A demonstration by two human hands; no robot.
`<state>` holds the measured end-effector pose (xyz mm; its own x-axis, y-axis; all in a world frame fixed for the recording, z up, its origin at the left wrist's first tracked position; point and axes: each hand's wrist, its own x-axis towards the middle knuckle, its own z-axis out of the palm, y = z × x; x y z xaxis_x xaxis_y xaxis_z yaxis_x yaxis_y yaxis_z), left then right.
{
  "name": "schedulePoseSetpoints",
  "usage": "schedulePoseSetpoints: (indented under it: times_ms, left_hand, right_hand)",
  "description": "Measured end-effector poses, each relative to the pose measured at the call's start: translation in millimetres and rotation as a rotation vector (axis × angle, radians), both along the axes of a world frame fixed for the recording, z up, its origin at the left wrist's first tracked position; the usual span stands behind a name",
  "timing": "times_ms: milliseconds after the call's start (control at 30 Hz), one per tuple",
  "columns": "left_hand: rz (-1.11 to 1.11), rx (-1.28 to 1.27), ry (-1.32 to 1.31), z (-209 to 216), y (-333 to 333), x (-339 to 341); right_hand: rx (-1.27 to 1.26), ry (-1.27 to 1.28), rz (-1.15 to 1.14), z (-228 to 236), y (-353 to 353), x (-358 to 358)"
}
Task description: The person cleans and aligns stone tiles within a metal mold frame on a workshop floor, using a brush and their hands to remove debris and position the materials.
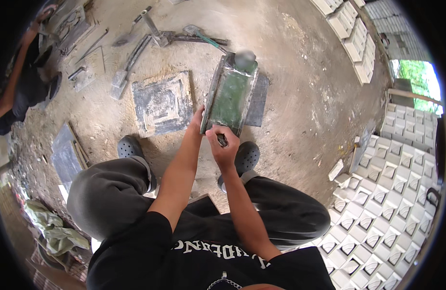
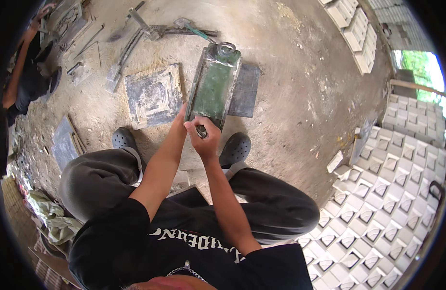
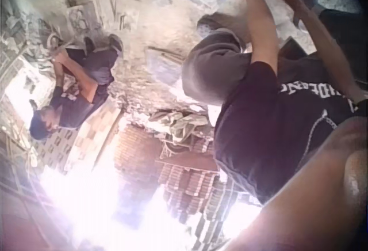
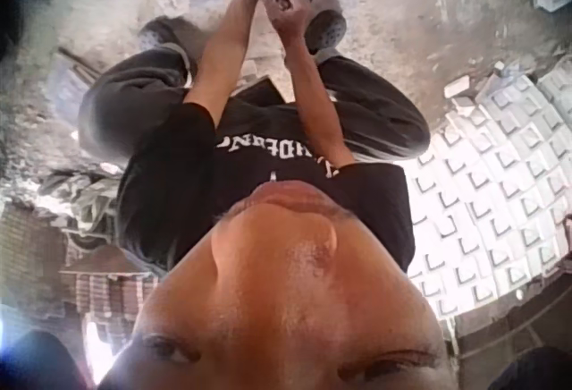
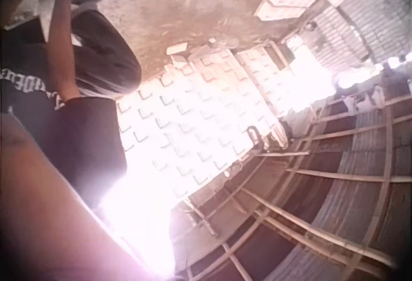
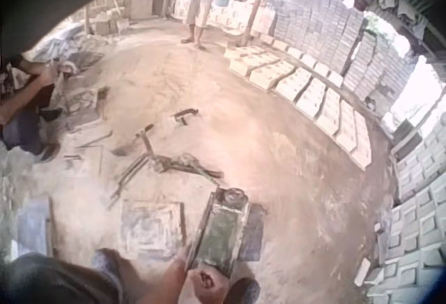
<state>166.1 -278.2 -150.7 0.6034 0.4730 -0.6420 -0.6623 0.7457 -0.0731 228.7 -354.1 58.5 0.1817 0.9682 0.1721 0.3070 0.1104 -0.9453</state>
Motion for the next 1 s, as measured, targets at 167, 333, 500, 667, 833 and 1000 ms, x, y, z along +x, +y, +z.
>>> schedulePoseSetpoints:
  times_ms: [167,333,500,667,833,1000]
  left_hand:
    - [0.008,0.084,0.249,-52,3,-11]
    - [-0.09,0.094,0.761,17,4,18]
    - [-0.262,0.348,1.085,0,45,0]
    - [-0.341,0.533,1.243,20,89,16]
    - [-0.372,0.442,1.21,-11,119,6]
    - [-0.173,0.463,0.965,2,117,17]
  right_hand:
    - [-0.123,0.067,-0.181,-6,-1,-20]
    - [-0.057,0.296,-0.414,-8,2,9]
    - [-0.03,0.424,-0.357,-3,5,22]
    - [-0.074,0.419,-0.469,2,3,27]
    - [0.012,0.571,-0.511,-1,5,38]
    - [0.078,0.643,-0.564,0,6,55]
